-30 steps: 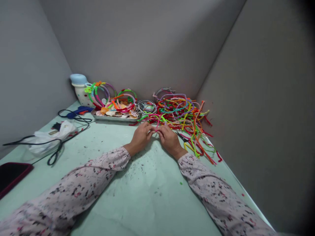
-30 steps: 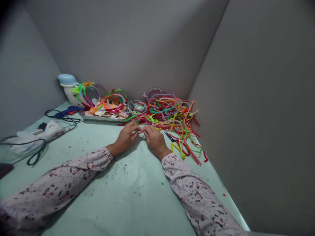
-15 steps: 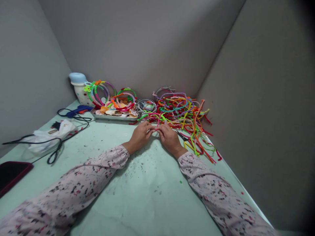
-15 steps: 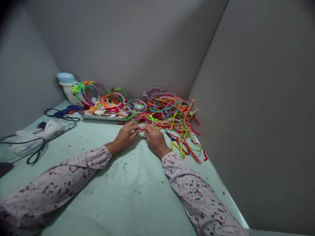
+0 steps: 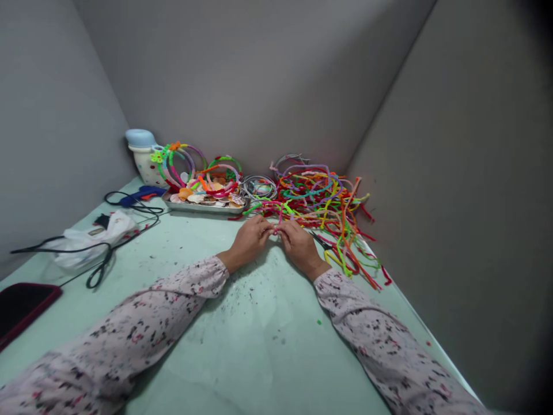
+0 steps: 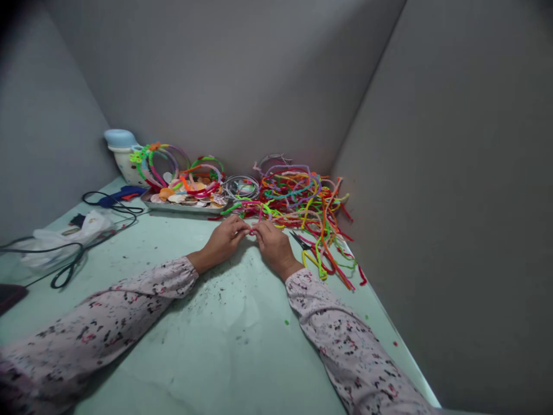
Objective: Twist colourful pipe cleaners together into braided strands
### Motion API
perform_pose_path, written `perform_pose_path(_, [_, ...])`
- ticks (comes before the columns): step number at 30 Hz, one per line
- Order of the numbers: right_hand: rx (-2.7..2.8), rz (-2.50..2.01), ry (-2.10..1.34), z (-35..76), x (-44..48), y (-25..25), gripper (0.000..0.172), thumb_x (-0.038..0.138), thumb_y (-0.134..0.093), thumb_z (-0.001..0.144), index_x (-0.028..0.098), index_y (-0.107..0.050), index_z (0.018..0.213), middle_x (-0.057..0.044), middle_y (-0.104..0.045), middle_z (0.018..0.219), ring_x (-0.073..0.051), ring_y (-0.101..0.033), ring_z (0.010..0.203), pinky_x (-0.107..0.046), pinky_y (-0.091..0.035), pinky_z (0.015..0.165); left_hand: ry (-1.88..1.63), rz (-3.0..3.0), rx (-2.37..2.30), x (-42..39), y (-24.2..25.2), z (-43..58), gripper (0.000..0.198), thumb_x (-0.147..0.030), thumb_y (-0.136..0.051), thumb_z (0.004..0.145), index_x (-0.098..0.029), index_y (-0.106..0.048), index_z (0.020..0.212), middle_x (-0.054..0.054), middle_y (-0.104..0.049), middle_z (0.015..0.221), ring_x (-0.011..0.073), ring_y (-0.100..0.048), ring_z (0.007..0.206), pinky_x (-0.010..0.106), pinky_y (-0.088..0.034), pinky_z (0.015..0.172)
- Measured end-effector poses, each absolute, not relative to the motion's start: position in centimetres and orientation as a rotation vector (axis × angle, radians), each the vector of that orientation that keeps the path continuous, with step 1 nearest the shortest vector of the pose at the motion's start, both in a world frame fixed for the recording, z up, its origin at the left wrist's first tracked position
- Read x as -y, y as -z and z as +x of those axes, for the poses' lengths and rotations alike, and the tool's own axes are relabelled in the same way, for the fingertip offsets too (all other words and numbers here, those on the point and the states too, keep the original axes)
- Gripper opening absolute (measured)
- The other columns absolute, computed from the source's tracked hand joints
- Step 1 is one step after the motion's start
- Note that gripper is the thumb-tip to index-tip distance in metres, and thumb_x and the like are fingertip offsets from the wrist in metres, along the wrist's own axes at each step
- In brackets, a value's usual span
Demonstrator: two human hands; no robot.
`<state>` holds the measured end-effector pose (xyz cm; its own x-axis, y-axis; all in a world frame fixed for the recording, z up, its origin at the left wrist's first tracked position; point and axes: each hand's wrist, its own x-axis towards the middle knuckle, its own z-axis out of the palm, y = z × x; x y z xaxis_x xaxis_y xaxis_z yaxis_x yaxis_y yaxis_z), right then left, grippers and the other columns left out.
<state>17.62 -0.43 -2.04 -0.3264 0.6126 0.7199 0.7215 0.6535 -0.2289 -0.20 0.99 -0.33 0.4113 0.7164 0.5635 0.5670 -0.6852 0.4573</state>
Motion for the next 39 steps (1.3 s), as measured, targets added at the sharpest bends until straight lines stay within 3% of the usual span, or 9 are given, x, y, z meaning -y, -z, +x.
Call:
perform_pose_path(20, [2.046, -1.014, 0.118, 17.6, 0.6, 1.8, 0.021, 0.023, -0.043, 0.097, 0.020, -0.063, 0.103, -0.008, -0.065, 0.098, -0.020, -0.061, 0.093, -0.033, -0.050, 0.082, -1.118, 2.471, -1.079, -1.1, 0.2, -0.3, 0.021, -0.021, -0.048, 0.091, -0.017, -0.067, 0.087, 0.005, -0.059, 0.086, 0.0182, -0.055, 0.086, 0.032, -0.045, 0.079])
perform_pose_path(27, [1.999, -1.021, 0.081, 17.6, 0.4, 1.6, 0.021, 0.026, -0.042, 0.098, 0.021, -0.062, 0.101, -0.007, -0.065, 0.097, -0.019, -0.060, 0.093, -0.032, -0.050, 0.084, -1.228, 2.455, -1.019, -0.9, 0.3, -0.4, 0.023, -0.008, -0.050, 0.083, -0.017, -0.065, 0.099, 0.006, -0.058, 0.095, 0.0180, -0.056, 0.093, 0.032, -0.047, 0.085])
perform_pose_path(32, [1.985, -0.992, 0.094, 17.4, 0.6, 1.4, 0.021, 0.027, -0.042, 0.098, 0.020, -0.061, 0.102, -0.007, -0.065, 0.096, -0.019, -0.060, 0.092, -0.033, -0.050, 0.084, -1.357, 2.408, -1.073, -0.8, 0.3, -0.3, 0.019, -0.012, -0.054, 0.084, -0.018, -0.064, 0.098, 0.006, -0.057, 0.096, 0.0177, -0.056, 0.094, 0.031, -0.049, 0.083])
perform_pose_path(35, [1.945, -0.995, 0.104, 17.4, 0.5, 1.2, 0.020, 0.027, -0.042, 0.097, 0.021, -0.061, 0.100, -0.007, -0.064, 0.096, -0.019, -0.059, 0.094, -0.033, -0.049, 0.086, -1.470, 2.331, -1.105, -0.4, -0.2, -0.2, 0.023, -0.013, -0.056, 0.083, -0.019, -0.062, 0.105, 0.008, -0.055, 0.107, 0.0173, -0.056, 0.095, 0.028, -0.051, 0.074])
perform_pose_path(39, [1.818, -1.034, 0.100, 17.7, 0.3, 1.1, 0.019, 0.025, -0.043, 0.097, 0.022, -0.061, 0.097, -0.007, -0.064, 0.095, -0.020, -0.059, 0.095, -0.036, -0.048, 0.088, -1.665, 2.230, -1.269, -0.1, -0.8, -0.3, 0.030, -0.014, -0.058, 0.081, -0.019, -0.057, 0.111, 0.010, -0.052, 0.116, 0.0217, -0.052, 0.108, 0.034, -0.051, 0.084])
